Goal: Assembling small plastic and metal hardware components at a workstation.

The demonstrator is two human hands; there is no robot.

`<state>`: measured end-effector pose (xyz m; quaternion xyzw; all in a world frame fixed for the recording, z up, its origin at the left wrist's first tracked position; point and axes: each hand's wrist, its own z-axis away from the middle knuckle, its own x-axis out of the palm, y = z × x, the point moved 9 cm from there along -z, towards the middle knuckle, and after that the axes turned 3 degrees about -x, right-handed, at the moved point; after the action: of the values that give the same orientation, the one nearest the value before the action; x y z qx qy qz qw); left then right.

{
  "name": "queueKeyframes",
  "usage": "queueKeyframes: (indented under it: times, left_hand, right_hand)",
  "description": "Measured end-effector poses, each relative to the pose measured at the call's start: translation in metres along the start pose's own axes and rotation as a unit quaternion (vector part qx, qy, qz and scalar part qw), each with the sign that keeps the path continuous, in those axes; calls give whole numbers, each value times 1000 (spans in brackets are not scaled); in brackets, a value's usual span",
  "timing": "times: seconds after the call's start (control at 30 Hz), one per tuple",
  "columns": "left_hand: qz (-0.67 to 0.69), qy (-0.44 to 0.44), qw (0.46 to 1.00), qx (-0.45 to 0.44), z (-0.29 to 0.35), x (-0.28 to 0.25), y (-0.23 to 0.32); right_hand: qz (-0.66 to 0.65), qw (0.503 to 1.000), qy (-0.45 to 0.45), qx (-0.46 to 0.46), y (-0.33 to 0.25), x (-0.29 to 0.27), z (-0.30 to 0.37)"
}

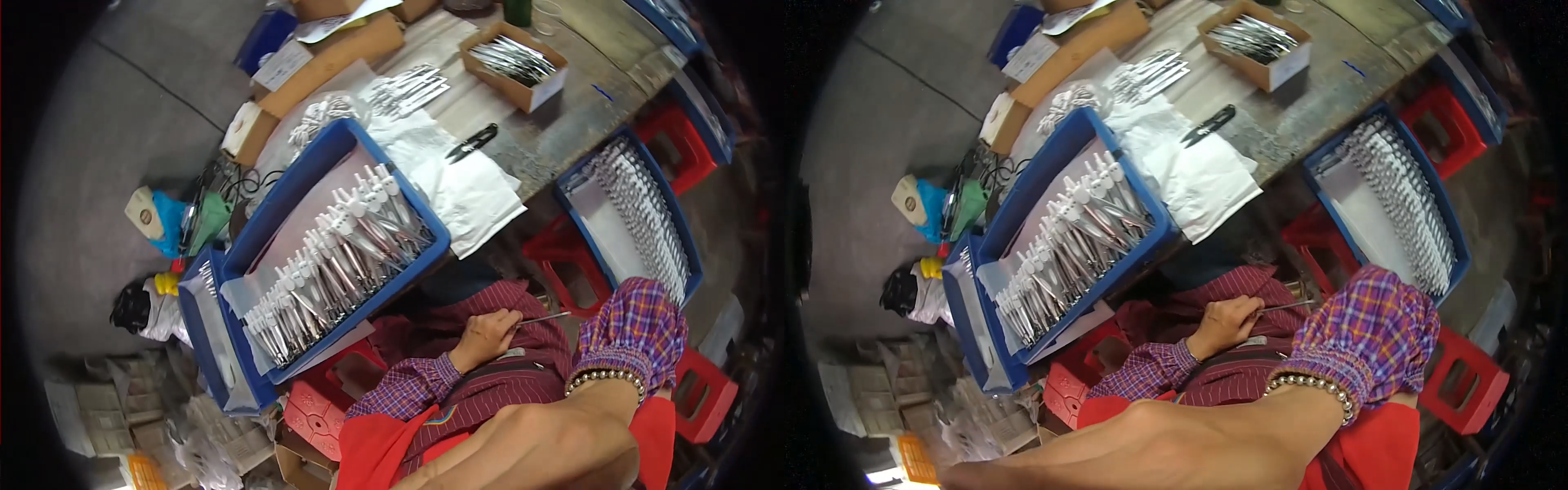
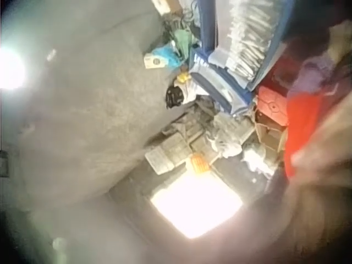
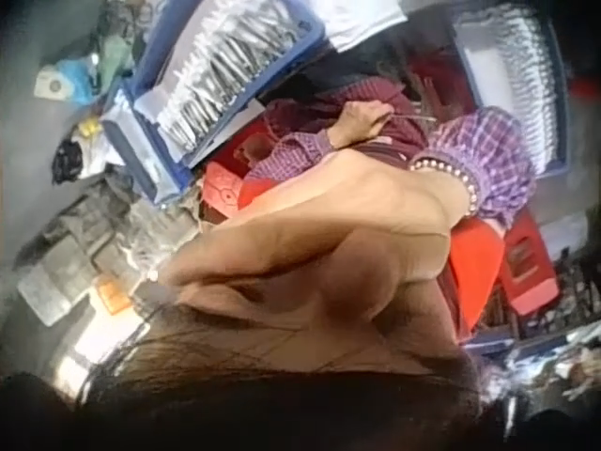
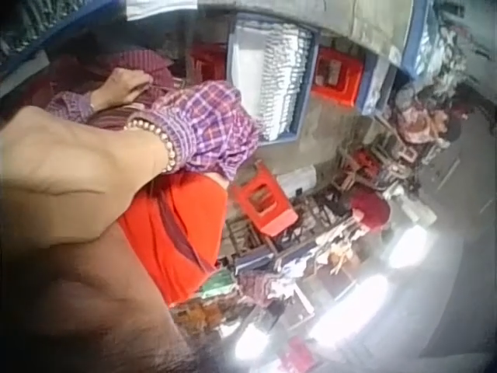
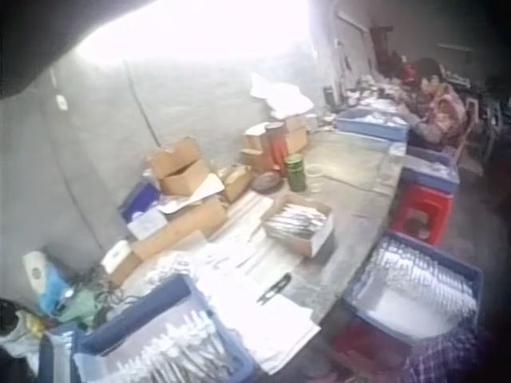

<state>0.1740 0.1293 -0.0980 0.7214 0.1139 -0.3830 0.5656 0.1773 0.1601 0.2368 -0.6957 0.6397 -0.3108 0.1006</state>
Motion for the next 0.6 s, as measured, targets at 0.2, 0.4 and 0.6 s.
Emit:
queueKeyframes:
  times: [0.2, 0.4, 0.6]
  left_hand:
    - [-16, 26, 1000, 10, 6, -4, -4]
    - [16, 33, 999, 29, 1, -1, -2]
    - [24, 30, 999, 10, 6, -4, -8]
  right_hand:
    - [-85, 973, 70, 201, 31, -8, 10]
    - [231, 969, 54, 74, 24, -11, 30]
    - [221, 955, 135, 147, 30, -37, 46]
